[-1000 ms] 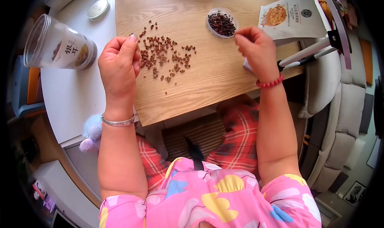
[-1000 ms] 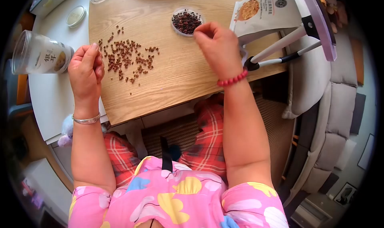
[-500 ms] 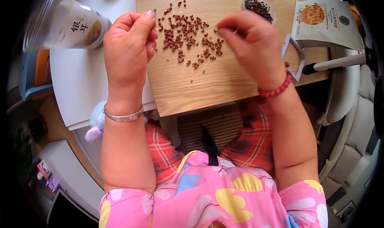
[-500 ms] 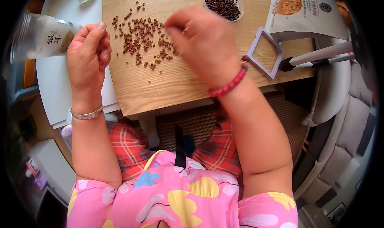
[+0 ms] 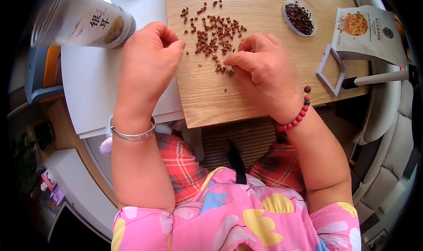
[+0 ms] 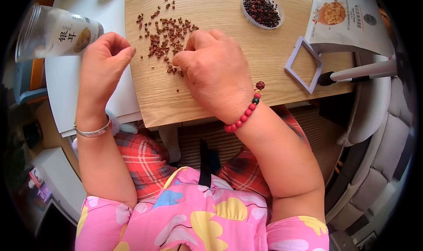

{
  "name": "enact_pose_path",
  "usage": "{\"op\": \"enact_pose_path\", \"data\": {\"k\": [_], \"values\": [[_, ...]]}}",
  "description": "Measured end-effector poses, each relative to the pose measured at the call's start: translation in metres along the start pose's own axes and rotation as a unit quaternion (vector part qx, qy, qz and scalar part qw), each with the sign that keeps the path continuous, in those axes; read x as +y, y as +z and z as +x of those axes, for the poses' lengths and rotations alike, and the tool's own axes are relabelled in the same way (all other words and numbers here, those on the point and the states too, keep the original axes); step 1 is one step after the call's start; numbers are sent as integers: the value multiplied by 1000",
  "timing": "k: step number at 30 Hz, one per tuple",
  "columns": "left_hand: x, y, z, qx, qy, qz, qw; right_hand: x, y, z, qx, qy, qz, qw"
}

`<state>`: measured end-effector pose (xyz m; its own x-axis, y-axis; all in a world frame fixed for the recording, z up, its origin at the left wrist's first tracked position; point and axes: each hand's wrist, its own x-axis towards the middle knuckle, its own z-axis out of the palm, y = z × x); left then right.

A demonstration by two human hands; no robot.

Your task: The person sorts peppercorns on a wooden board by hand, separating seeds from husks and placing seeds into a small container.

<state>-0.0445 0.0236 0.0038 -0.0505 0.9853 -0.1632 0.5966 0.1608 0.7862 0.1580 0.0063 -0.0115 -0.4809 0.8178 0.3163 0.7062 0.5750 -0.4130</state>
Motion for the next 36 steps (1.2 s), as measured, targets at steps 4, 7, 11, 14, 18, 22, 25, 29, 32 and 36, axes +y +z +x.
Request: {"op": "enact_pose_path", "data": {"k": [4,7,11,14,18,22,25,29,32,36], "values": [[5,5,-4,-12,4,108,994,-1,-2,-2,-7,1,1,1000],[3,10,-5,-4,17,162,987,0,-8,-4,-49,5,-5,999],[7,13,-6,-5,38,224,974,5,-8,-7,-30,-1,0,1000],[9,15,-6,-6,43,231,972,3,-6,-8,-20,-16,-9,1000],[13,15,-9,-50,50,194,978,4,-8,-8,-38,-24,-27,999],[11,19,-10,-62,88,124,986,4,-5,-8,-20,-10,-29,999],[8,27,-10,-53,137,29,989,1,-6,-7,-29,-7,-48,998],[8,34,-10,-26,214,90,972,4,-6,-6,-24,-12,-39,999],[7,34,-10,-39,215,124,968,6,-7,-6,-16,-11,-26,999],[8,36,-10,-60,217,148,963,8,-5,-8,6,1,-22,1000]]}}
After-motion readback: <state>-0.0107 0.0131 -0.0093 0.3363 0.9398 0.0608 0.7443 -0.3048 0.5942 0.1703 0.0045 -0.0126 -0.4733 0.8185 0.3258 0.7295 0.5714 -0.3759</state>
